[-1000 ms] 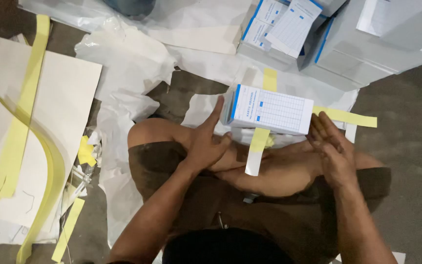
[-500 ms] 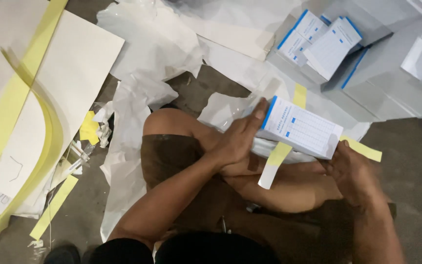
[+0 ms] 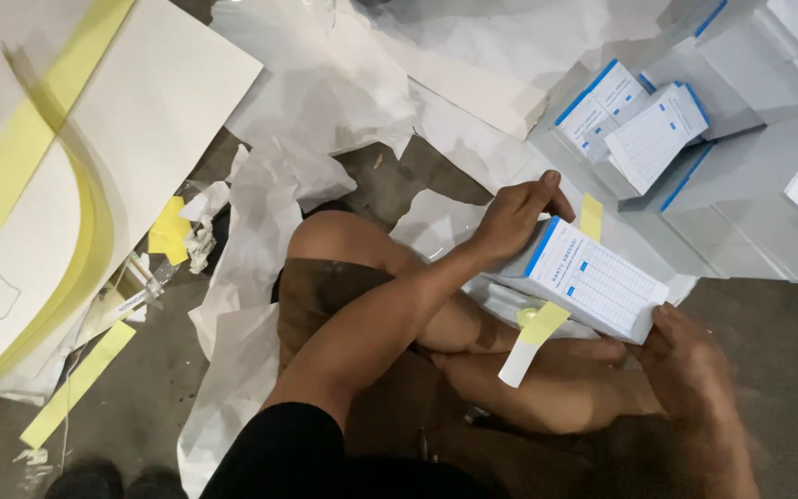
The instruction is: Bundling stacks of attendance cards together using paper adhesive strips.
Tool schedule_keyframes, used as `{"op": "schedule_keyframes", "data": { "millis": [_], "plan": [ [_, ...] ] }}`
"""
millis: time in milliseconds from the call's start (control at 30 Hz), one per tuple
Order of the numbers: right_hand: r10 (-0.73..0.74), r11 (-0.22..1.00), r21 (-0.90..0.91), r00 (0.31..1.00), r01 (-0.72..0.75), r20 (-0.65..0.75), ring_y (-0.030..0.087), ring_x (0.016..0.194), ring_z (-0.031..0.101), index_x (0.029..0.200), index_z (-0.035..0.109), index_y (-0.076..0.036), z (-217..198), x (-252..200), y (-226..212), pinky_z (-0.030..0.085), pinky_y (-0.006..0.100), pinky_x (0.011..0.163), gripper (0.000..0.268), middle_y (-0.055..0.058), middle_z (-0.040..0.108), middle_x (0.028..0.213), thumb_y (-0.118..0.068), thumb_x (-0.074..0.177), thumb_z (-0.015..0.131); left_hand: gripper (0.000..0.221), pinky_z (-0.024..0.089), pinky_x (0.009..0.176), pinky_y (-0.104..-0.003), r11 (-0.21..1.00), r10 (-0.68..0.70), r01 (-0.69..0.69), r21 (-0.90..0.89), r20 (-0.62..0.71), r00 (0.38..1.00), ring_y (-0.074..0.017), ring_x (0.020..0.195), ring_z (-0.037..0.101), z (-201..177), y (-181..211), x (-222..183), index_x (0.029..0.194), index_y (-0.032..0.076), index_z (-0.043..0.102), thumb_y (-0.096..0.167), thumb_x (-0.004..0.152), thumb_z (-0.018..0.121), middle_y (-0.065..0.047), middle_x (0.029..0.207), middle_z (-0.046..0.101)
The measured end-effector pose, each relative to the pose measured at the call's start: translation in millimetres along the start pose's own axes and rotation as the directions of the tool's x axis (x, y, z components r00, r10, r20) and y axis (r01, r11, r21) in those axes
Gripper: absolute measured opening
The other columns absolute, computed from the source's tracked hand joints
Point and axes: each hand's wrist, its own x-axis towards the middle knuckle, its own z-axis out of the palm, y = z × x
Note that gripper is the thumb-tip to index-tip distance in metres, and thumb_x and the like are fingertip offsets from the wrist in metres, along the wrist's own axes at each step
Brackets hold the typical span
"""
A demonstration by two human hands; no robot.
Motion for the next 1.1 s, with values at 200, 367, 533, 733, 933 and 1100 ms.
{"op": "schedule_keyframes", "data": {
  "millis": [200,367,533,733,933,1100],
  "plan": [
    [0.029,0.997,0.073,0.994,-0.022,-0.106,0.032,0.126,0.06,0.148,0.044,0.008,7.7,-2.8,-1.4,0.048,0.045,0.107,0.051,0.025,0.058,0.137,-0.019,0.104,0.048,0.058,0.05,0.065,-0.026,0.999,-0.005,0.009,0.044,-0.089,0.996,-0.0088,0.065,0.06,13.6,4.4,-8.1,0.082,0.0,0.072,0.044,0.11,0.047,-0.004,0.069,0.067],
    [-0.005,0.999,0.035,0.996,0.008,-0.085,0.034,0.126,0.062,0.146,0.046,0.01,3.5,0.7,0.9,0.051,0.043,0.105,0.048,0.026,0.059,0.138,-0.015,0.105,0.048,0.054,0.052,0.067,-0.028,0.998,0.024,-0.015,0.064,-0.152,0.988,-0.0108,0.065,0.058,16.7,-4.4,-6.8,0.082,-0.002,0.073,0.041,0.109,0.055,-0.007,0.069,0.068],
    [0.048,0.998,0.048,0.996,-0.044,-0.081,0.032,0.124,0.061,0.144,0.047,0.009,2.5,4.0,-1.0,0.051,0.043,0.105,0.047,0.025,0.059,0.136,-0.019,0.106,0.046,0.07,0.049,0.087,-0.029,0.998,0.054,-0.051,0.035,-0.101,0.993,-0.0145,0.089,0.065,3.2,18.3,-14.7,0.101,0.001,0.074,0.054,0.111,0.028,-0.007,0.093,0.073],
    [0.019,0.998,0.064,1.0,-0.02,0.021,0.031,0.117,0.063,0.141,0.049,0.011,-6.9,16.2,10.6,0.051,0.045,0.1,0.048,0.023,0.062,0.131,-0.023,0.108,0.043,0.077,0.051,0.089,-0.03,0.996,-0.07,0.064,0.065,0.096,0.993,-0.0159,0.091,0.067,6.8,25.1,-31.5,0.116,0.007,0.072,0.058,0.108,0.015,-0.008,0.094,0.073],
    [0.036,0.999,-0.028,0.996,-0.038,-0.078,0.03,0.113,0.063,0.145,0.048,0.007,1.2,4.1,1.3,0.053,0.043,0.098,0.048,0.023,0.062,0.129,-0.024,0.108,0.044,0.071,0.056,0.082,-0.031,0.99,-0.128,0.121,0.078,0.096,0.987,-0.0148,0.084,0.069,15.4,11.5,-30.8,0.106,0.004,0.072,0.056,0.111,0.025,-0.008,0.089,0.073],
    [0.033,0.999,-0.014,0.996,-0.035,-0.086,0.028,0.116,0.064,0.143,0.048,0.007,0.8,10.2,4.0,0.055,0.042,0.098,0.048,0.021,0.061,0.13,-0.025,0.107,0.045,0.074,0.056,0.084,-0.029,0.984,-0.144,0.133,0.118,0.086,0.986,-0.014,0.087,0.07,12.0,20.1,-34.1,0.11,0.004,0.073,0.058,0.11,0.022,-0.007,0.091,0.074]
  ]
}}
